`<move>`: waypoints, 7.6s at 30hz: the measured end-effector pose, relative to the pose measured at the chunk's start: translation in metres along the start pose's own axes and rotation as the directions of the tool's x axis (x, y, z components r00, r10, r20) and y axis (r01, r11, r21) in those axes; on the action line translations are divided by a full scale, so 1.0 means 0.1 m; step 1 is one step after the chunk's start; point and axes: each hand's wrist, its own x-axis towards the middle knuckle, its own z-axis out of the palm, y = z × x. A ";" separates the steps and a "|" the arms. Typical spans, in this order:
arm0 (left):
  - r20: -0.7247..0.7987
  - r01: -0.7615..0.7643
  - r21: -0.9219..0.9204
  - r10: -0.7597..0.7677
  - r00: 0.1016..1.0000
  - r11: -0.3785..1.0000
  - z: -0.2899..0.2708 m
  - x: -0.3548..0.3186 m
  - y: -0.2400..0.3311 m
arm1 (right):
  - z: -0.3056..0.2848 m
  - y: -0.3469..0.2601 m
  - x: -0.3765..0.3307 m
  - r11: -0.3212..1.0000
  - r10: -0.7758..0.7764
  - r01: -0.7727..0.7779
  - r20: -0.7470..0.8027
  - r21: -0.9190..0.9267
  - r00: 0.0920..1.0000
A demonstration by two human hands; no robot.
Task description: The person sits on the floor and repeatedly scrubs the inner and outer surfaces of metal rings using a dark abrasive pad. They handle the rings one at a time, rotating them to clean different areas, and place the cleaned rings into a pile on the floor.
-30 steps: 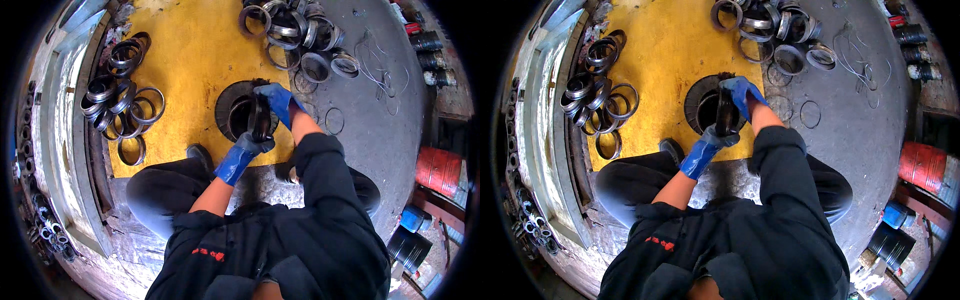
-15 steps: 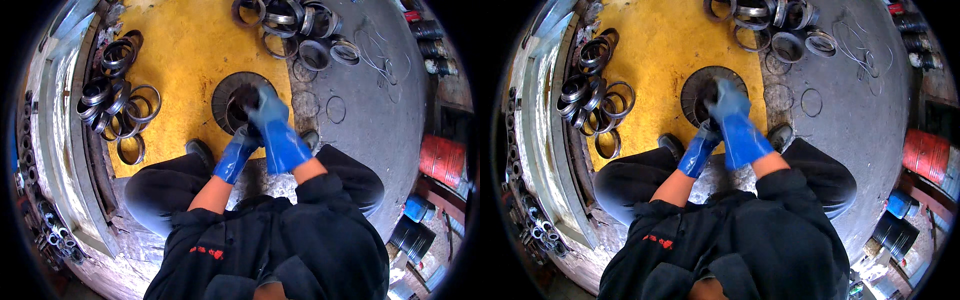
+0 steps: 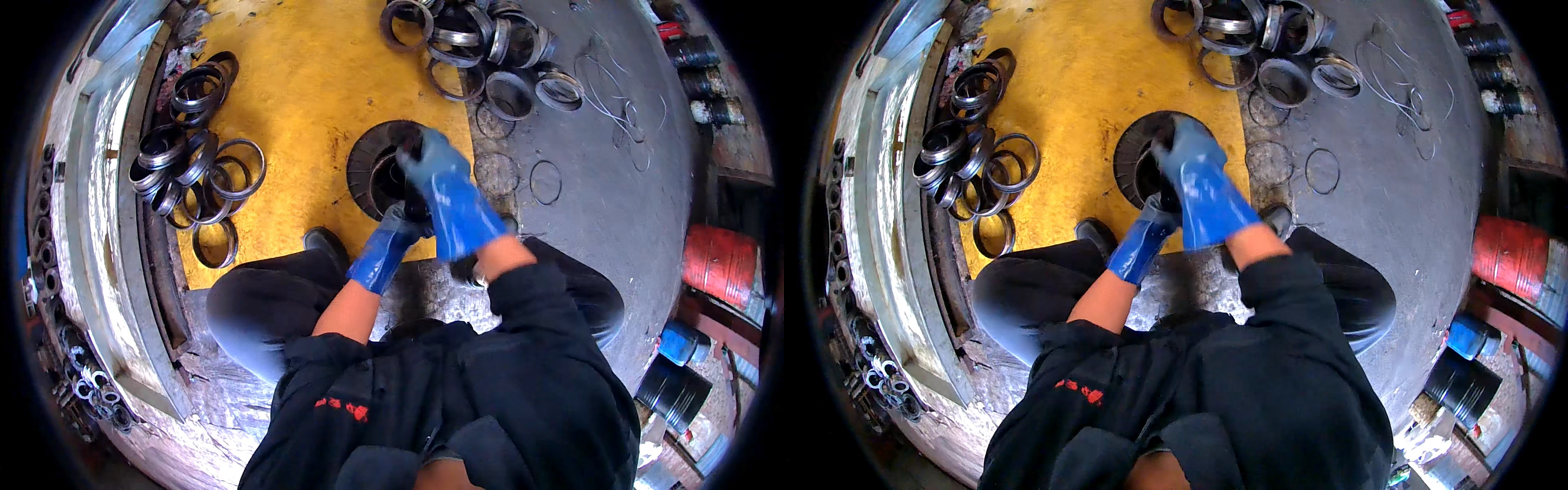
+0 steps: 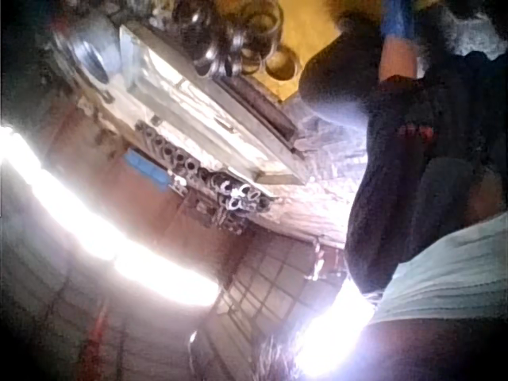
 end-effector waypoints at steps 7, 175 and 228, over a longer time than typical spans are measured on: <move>-0.014 -0.009 -0.427 0.003 1.000 0.904 0.11 0.06 0.05 | 0.20 0.35 -0.83 0.928 -0.356 0.373 -0.283 0.006 0.891; -0.039 -0.075 -0.353 0.065 0.997 0.933 -1.12 0.03 0.48 | 0.30 0.27 0.34 0.980 0.196 -0.193 -0.123 0.039 0.973; -0.291 0.587 0.810 0.873 0.391 0.007 -2.53 -2.42 3.56 | 1.05 1.59 -0.65 0.693 0.199 -0.291 0.213 0.659 0.957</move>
